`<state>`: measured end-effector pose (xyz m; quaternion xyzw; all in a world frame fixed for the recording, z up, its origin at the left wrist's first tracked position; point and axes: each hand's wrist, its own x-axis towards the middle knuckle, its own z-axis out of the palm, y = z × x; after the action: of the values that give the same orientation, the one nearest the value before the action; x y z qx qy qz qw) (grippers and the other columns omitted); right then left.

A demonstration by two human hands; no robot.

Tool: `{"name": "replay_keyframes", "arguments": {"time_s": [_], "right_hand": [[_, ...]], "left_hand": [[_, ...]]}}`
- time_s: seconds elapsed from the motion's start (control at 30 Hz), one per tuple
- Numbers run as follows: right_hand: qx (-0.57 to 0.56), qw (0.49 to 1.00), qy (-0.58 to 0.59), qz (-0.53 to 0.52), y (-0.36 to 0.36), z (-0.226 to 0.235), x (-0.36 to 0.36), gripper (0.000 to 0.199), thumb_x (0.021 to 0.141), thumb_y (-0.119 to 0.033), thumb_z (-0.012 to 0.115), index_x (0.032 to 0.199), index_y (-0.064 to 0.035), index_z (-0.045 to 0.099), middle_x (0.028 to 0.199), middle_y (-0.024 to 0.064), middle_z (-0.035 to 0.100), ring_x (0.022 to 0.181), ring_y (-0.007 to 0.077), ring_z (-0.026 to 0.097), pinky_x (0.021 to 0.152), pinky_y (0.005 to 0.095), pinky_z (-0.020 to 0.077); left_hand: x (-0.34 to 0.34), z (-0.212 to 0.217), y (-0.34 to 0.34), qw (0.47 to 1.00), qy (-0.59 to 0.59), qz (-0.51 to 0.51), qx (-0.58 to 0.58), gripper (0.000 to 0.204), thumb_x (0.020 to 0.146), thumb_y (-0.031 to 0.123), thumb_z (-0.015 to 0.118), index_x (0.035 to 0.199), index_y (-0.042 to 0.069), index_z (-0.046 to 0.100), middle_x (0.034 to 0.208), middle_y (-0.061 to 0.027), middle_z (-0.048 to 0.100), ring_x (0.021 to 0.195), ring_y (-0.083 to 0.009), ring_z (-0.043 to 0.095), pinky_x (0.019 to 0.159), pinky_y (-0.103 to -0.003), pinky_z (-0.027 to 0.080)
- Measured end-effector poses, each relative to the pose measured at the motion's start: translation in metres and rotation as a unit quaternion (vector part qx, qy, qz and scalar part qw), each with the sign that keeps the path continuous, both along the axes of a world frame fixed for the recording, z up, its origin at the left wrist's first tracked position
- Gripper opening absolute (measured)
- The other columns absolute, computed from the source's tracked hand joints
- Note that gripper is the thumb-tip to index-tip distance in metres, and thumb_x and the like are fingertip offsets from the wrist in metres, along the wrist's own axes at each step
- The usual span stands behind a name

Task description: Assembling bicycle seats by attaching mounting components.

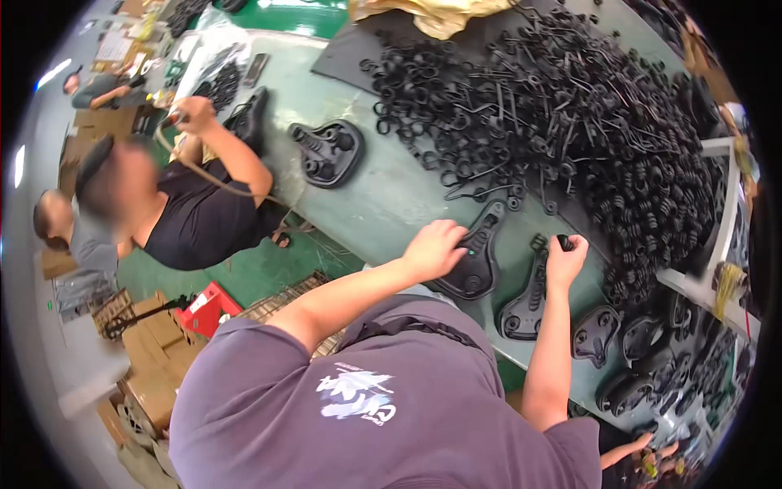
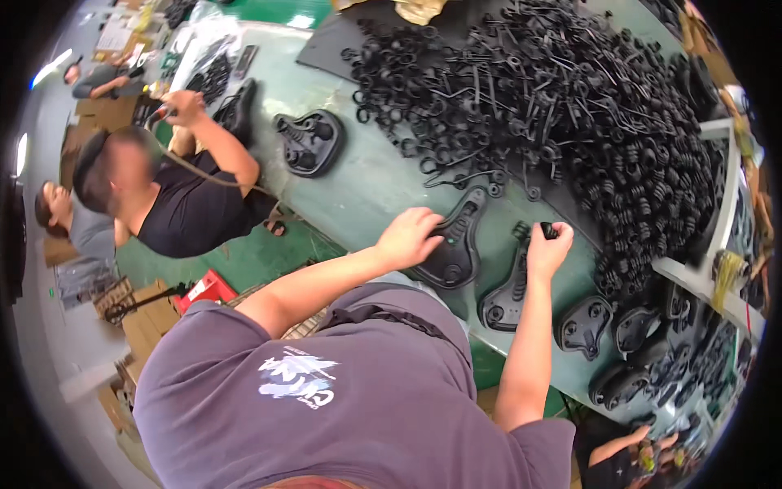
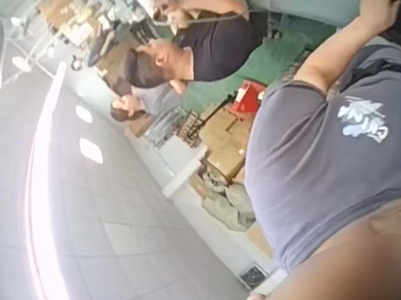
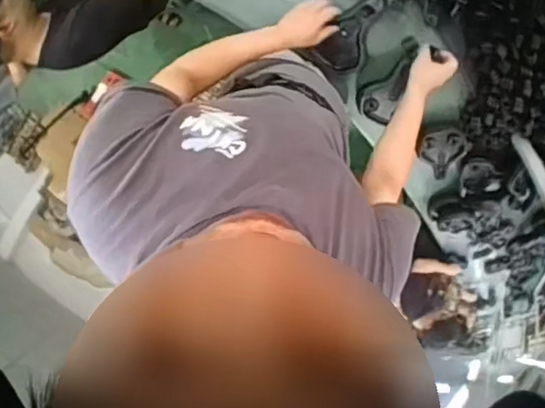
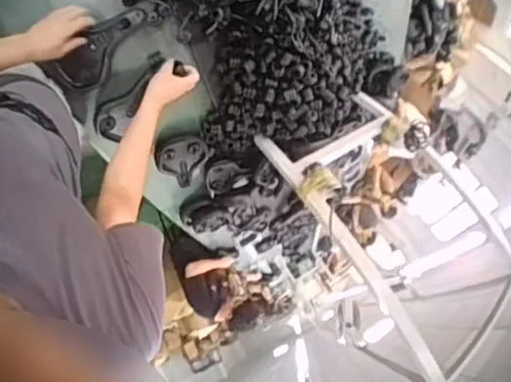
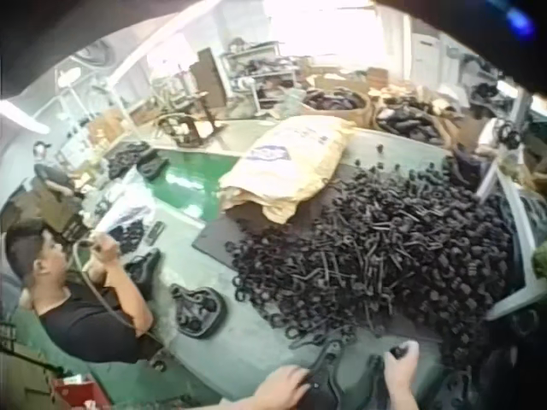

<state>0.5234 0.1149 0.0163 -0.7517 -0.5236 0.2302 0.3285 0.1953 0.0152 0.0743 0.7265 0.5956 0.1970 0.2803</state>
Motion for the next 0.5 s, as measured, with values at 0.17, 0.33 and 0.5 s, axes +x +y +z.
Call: {"name": "replay_keyframes", "arguments": {"time_s": [0.17, 0.33, 0.5], "right_hand": [[-0.033, 0.972, 0.157, 0.17, -0.059, 0.033, -0.08, 0.042, 0.086, -0.013, 0.083, 0.119, -0.0005, 0.06, 0.107, 0.0127, 0.069, 0.096, 0.0235, 0.068, 0.089, 0.0377, 0.0554], [-0.109, 0.92, 0.288, 0.243, -0.101, 0.047, -0.113, 0.037, 0.097, -0.022, 0.078, 0.123, 0.0001, 0.065, 0.11, 0.0111, 0.074, 0.096, 0.0144, 0.069, 0.087, 0.0328, 0.0566], [-0.105, 0.974, 0.04, 0.196, -0.074, 0.05, -0.091, 0.039, 0.092, -0.02, 0.076, 0.126, -0.0019, 0.067, 0.115, 0.0183, 0.072, 0.091, 0.0255, 0.073, 0.087, 0.0388, 0.0571]], "left_hand": [[0.039, 0.001, 0.0, 0.994, -0.104, -0.017, -0.036, 0.061, 0.094, 0.029, 0.076, 0.143, 0.0, 0.054, 0.125, -0.0221, 0.063, 0.116, -0.0408, 0.063, 0.101, -0.048, 0.052], [0.033, 0.005, -0.002, 0.976, -0.215, -0.041, -0.014, 0.042, 0.088, 0.009, 0.072, 0.129, 0.004, 0.067, 0.119, -0.0225, 0.068, 0.109, -0.0404, 0.067, 0.097, -0.046, 0.054], [-0.033, 0.023, -0.036, 0.986, -0.143, -0.047, -0.071, 0.05, 0.087, 0.011, 0.082, 0.134, 0.009, 0.064, 0.111, -0.0115, 0.062, 0.088, -0.0252, 0.068, 0.079, -0.036, 0.057]]}}
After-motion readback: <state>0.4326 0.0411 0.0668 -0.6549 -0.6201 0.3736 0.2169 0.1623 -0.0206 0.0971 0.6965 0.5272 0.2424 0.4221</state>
